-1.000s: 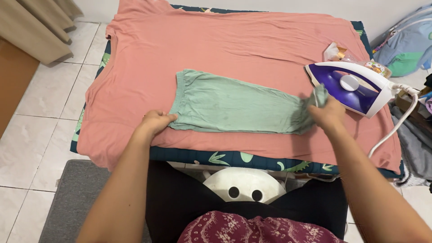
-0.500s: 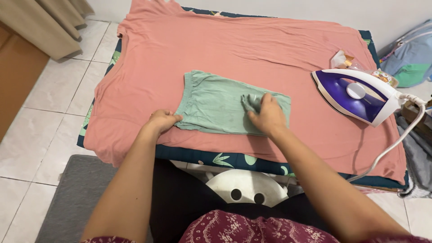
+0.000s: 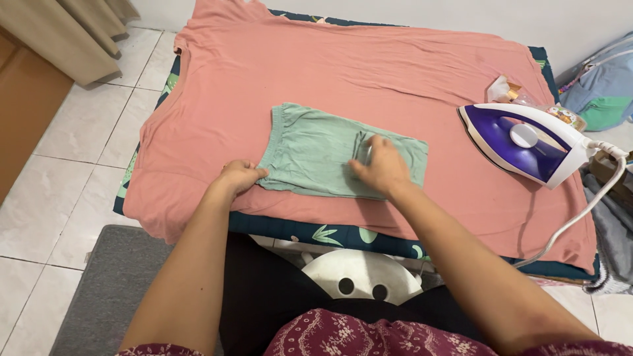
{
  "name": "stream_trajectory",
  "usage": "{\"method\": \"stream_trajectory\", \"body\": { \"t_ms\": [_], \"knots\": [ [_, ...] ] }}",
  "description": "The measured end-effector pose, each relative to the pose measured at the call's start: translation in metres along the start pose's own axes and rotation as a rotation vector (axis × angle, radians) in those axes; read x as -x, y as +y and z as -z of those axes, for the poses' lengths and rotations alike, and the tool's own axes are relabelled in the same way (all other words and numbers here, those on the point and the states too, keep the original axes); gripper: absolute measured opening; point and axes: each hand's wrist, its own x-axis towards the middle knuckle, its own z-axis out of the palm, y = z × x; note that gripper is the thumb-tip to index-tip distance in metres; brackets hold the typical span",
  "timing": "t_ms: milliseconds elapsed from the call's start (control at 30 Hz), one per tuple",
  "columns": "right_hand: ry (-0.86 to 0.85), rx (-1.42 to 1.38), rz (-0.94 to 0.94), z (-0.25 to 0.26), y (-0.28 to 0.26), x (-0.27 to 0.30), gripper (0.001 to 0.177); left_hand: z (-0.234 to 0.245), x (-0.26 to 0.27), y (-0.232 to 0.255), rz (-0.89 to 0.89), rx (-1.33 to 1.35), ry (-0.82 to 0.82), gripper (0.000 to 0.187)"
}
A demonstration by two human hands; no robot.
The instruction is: The person irons a light green pair of shorts on a pink cloth-covered surface, then folds them. Afterwards, they pick up a dark brown top, unfold it, and begin ironing it.
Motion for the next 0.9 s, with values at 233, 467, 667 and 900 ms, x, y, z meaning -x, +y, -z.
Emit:
{"method": "stream_trajectory", "body": {
  "t_ms": [233, 467, 667, 900],
  "knots": [
    [-0.032, -0.027, 0.04, 0.004, 0.007, 0.007, 0.057, -0.001, 0.013, 0.012, -0.024, -0.049, 0.035, 0.036],
    [0.219, 0.119, 0.178, 0.007, 0.05, 0.003, 0.033, -0.03, 0.056, 0.046, -0.27, -0.269, 0.597, 0.047],
    [0.205, 0.06, 0.124, -0.003, 0.074, 0.007, 0.03, -0.091, 0.073, 0.096, -0.822, -0.239, 0.489, 0.041],
    [0.154, -0.028, 0.093, -0.006, 0.097, 0.0, 0.048, -0.138, 0.063, 0.152, -0.816, -0.325, 0.027, 0.061]
  ]
}}
